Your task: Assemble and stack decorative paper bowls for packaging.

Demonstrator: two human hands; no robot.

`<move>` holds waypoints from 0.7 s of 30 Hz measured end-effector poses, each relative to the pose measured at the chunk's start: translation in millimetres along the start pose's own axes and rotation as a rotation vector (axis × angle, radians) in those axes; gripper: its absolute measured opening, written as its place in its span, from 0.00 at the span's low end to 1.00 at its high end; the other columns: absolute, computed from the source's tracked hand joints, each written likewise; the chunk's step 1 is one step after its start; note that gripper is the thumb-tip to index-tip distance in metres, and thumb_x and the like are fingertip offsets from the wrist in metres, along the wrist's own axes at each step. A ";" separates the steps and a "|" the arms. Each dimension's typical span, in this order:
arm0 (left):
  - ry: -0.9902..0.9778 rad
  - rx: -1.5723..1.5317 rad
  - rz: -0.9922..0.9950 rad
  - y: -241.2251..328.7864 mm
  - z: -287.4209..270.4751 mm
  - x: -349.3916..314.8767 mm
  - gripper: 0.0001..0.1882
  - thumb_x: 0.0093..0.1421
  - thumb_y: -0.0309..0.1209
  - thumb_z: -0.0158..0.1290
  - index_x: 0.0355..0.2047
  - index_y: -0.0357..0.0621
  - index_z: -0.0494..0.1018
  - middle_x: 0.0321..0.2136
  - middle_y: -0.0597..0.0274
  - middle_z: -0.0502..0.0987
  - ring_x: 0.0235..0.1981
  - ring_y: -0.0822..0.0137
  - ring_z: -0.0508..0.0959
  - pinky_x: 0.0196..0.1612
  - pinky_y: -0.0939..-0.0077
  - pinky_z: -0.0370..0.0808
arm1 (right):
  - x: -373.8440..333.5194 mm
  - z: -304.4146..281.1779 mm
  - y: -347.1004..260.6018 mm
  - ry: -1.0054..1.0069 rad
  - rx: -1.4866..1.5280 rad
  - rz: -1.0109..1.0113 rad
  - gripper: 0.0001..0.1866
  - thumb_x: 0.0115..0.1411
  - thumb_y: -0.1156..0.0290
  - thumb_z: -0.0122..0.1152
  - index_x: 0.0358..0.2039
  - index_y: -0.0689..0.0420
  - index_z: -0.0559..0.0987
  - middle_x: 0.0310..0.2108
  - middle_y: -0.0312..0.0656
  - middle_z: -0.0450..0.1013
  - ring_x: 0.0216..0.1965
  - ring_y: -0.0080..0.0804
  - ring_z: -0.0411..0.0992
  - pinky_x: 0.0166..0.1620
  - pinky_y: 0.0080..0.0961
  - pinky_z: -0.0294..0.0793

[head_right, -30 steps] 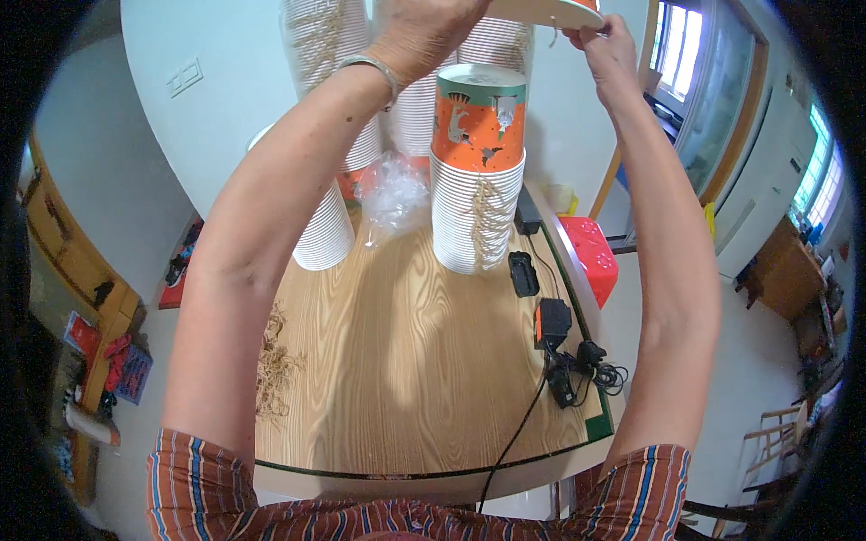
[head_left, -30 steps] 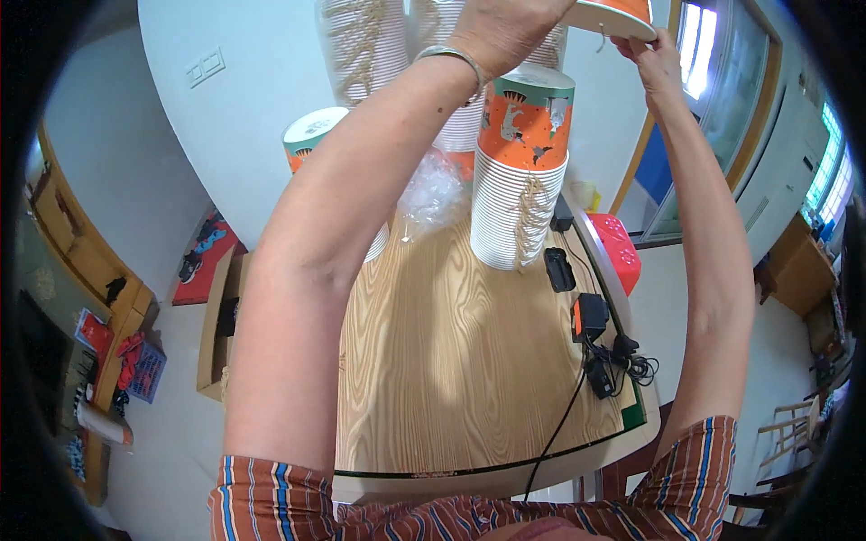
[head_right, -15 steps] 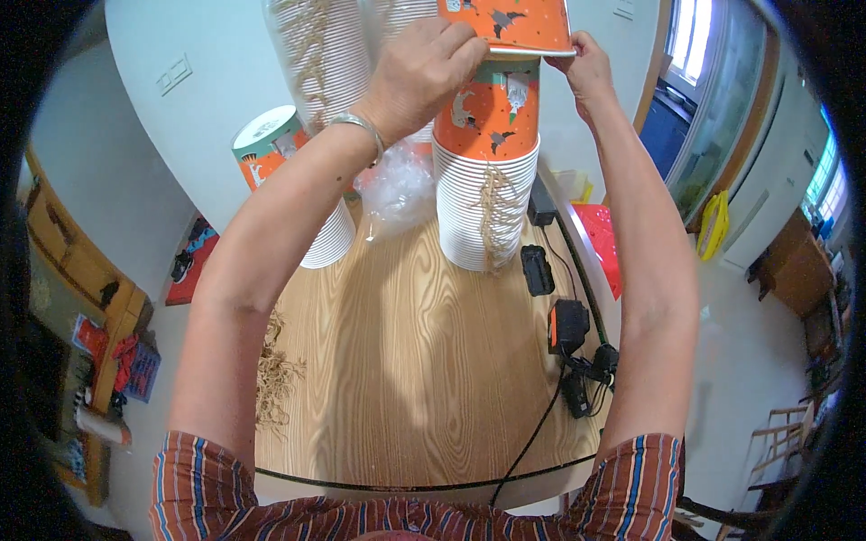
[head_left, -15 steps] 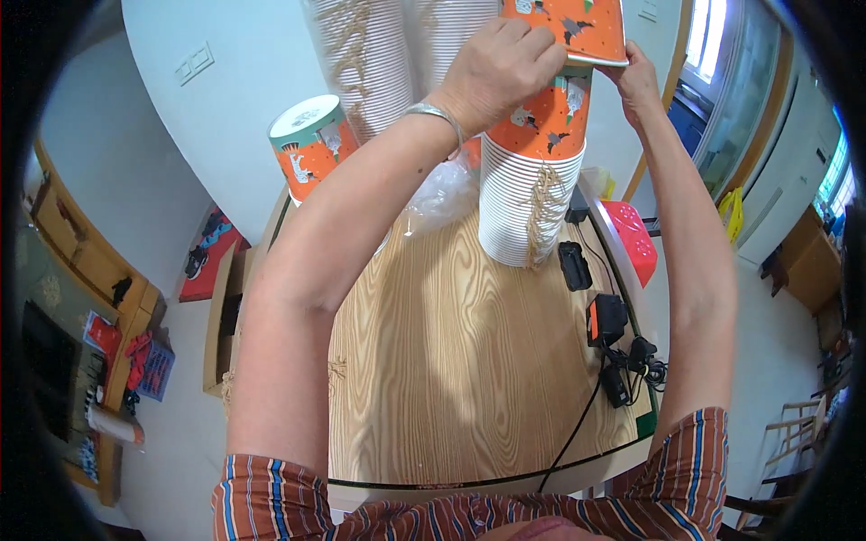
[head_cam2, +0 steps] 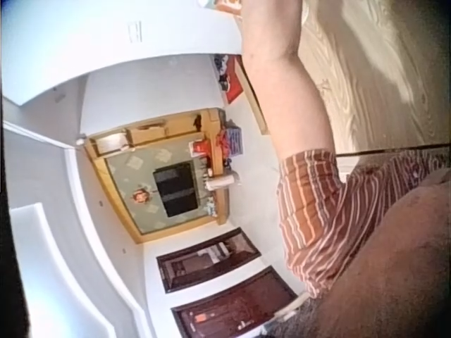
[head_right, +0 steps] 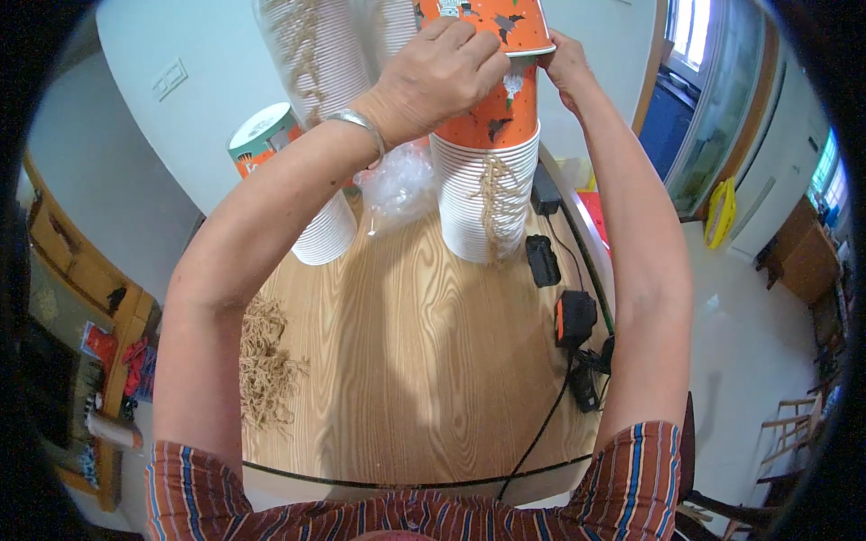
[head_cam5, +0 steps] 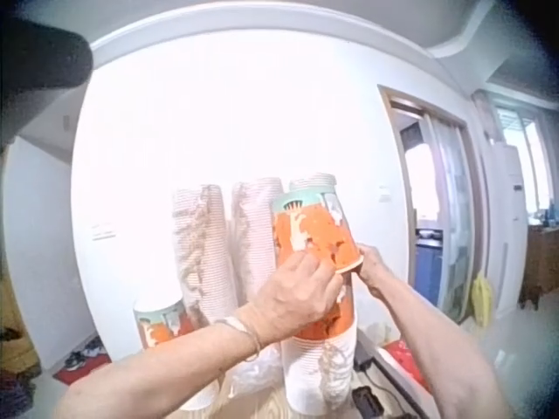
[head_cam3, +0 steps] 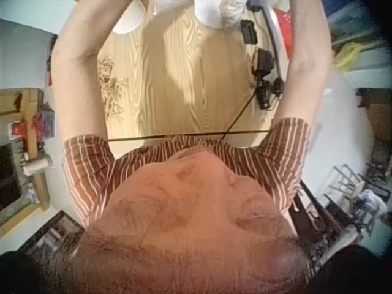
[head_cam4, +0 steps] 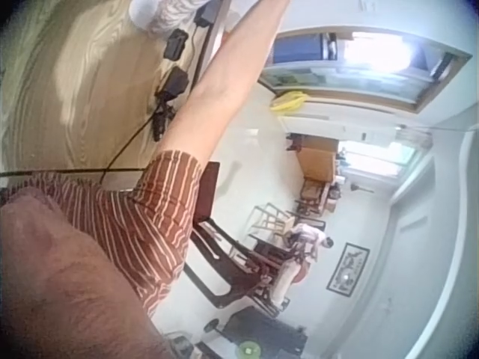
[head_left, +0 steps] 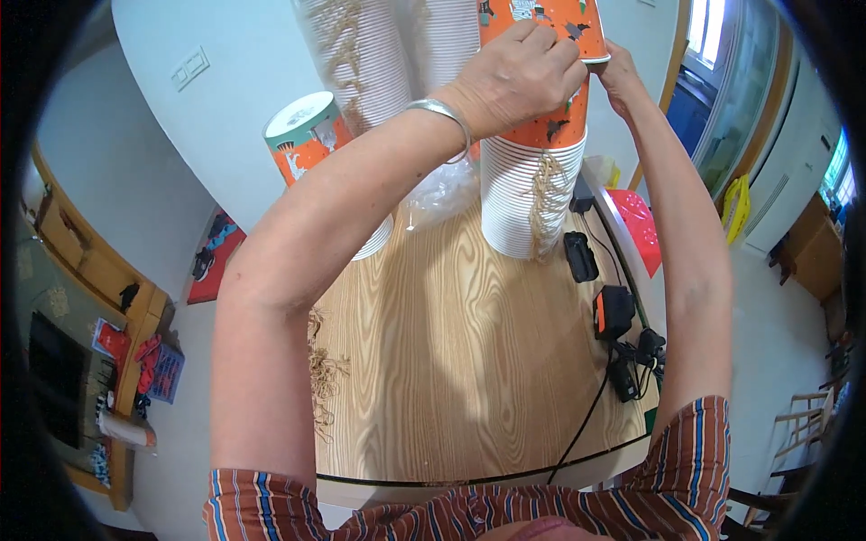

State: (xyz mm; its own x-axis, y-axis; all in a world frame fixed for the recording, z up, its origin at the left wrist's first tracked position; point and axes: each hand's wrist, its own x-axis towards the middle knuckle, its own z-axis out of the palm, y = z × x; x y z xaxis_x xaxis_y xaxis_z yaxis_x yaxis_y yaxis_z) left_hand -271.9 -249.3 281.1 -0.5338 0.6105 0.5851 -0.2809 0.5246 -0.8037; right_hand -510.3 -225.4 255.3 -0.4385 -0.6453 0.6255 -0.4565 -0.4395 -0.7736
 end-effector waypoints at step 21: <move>-0.142 -0.076 0.047 50.9 -0.1 -16.0 0.06 0.46 0.29 0.52 0.26 0.44 0.69 0.25 0.63 0.68 0.31 0.64 0.73 0.46 0.68 0.71 | -59.4 -14.0 -6.9 0.000 0.367 0.503 0.05 0.60 0.72 0.57 0.34 0.59 0.78 0.24 0.32 0.71 0.22 0.18 0.66 0.26 0.16 0.72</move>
State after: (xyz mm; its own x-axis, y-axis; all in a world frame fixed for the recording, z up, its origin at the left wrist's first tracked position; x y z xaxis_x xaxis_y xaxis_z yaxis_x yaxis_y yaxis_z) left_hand -277.6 -232.3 230.8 -0.6534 0.5485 0.5217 -0.1945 0.5443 -0.8160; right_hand -492.0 -175.3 224.9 -0.5307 -0.8292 0.1755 0.1019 -0.2679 -0.9580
